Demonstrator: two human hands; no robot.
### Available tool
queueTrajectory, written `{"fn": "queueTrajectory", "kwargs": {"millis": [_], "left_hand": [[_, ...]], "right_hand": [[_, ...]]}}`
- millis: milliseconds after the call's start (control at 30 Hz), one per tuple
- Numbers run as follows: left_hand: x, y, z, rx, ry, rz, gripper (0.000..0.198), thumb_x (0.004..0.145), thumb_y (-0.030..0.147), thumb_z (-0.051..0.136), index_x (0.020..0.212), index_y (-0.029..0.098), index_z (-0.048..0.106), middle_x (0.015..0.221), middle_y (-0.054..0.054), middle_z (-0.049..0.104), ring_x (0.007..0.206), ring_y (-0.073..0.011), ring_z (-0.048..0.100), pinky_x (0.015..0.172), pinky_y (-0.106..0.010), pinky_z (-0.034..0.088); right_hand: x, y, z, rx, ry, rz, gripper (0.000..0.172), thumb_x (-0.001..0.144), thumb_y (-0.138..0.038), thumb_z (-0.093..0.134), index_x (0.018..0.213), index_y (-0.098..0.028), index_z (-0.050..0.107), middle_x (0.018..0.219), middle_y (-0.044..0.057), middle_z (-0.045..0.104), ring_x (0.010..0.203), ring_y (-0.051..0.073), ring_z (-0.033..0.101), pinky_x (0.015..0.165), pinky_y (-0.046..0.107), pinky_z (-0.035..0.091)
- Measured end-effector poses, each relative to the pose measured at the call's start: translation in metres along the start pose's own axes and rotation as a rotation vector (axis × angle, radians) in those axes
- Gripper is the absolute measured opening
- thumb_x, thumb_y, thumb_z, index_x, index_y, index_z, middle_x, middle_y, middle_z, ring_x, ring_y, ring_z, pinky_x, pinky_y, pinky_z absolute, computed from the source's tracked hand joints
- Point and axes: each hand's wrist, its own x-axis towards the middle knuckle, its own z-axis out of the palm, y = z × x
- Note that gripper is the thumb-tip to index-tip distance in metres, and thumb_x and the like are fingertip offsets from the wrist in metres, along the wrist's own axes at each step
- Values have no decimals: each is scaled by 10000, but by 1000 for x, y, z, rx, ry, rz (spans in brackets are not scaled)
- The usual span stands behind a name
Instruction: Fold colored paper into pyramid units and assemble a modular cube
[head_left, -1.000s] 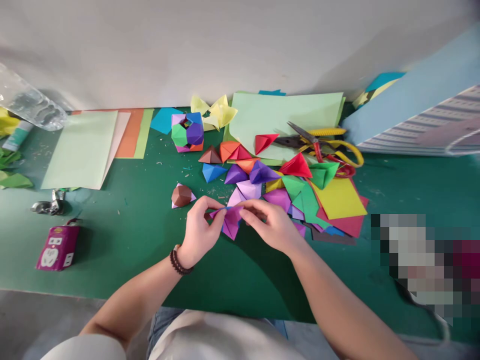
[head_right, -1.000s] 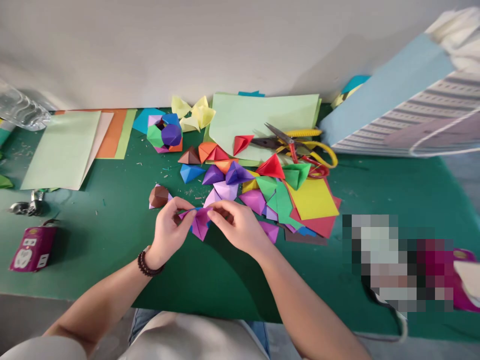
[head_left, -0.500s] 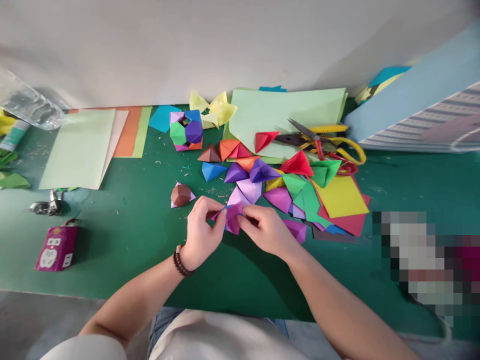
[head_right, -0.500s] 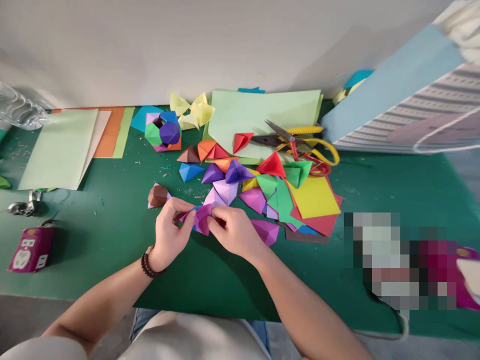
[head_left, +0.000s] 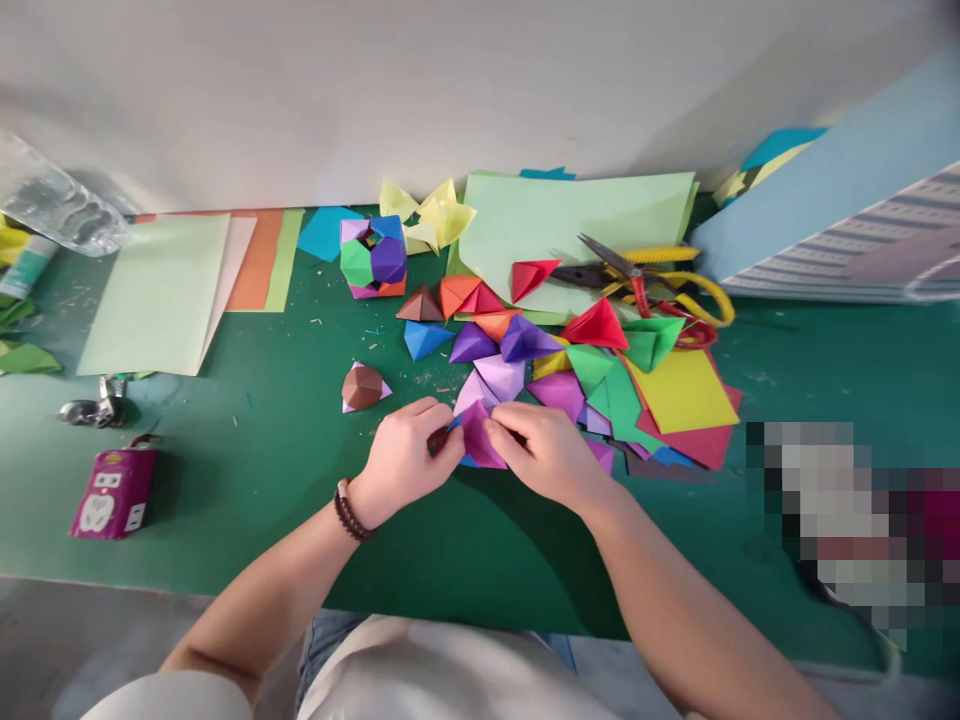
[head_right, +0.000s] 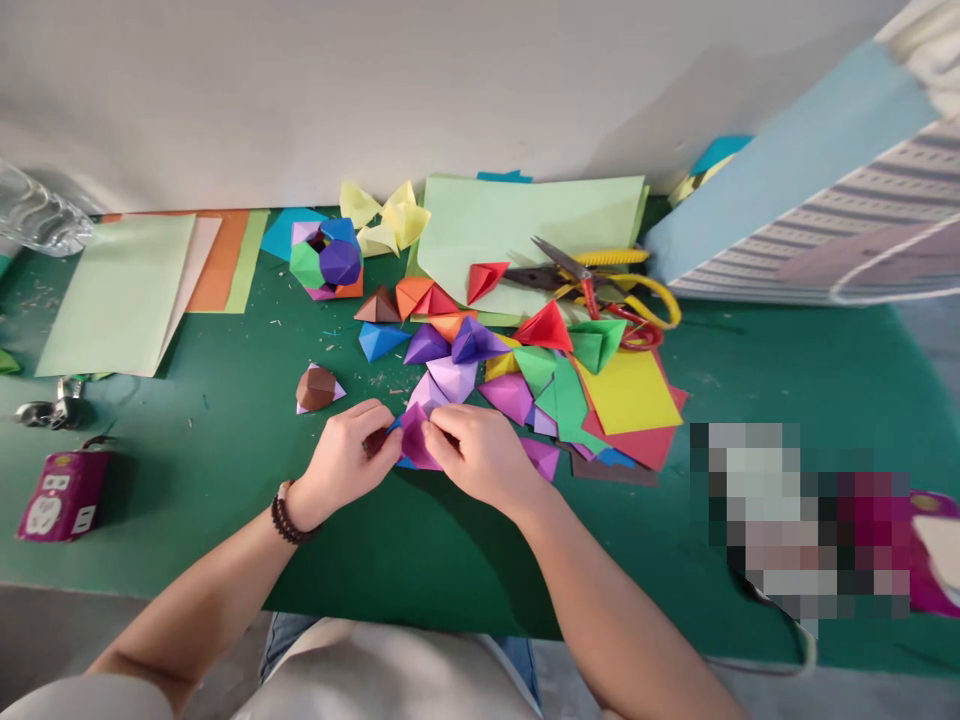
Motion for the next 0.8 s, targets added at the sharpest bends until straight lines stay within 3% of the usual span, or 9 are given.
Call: {"fn": "queueTrajectory", "kwargs": {"millis": [133, 300, 800], "left_hand": [[1, 2, -2, -16, -62, 8, 351, 863, 182, 495, 557, 192, 323, 585, 34, 374, 544, -97, 356, 527, -250, 278], [1, 3, -4, -90, -195, -83, 355, 806, 137, 478, 545, 192, 243, 507, 57, 307, 486, -85, 275, 489, -257, 212], [0, -1, -2, -57, -258, -27, 390, 873, 182, 441, 534, 191, 248, 475, 66, 281, 465, -74, 230, 496, -259, 187]], "right_hand": [[0, 1, 0, -77, -7, -77, 359, 902, -191, 455, 589, -223, 281, 549, -40, 354, 523, 113, 358, 524, 280, 273], [-1, 2, 3, -112, -62, -171, 330, 869, -153, 467, 587, -221, 311, 570, -32, 382, 551, 122, 372, 542, 280, 275], [-2, 3, 1, -116, -92, -183, 337, 870, -126, 468, 593, -217, 299, 574, -36, 373, 551, 114, 362, 546, 275, 260]]}}
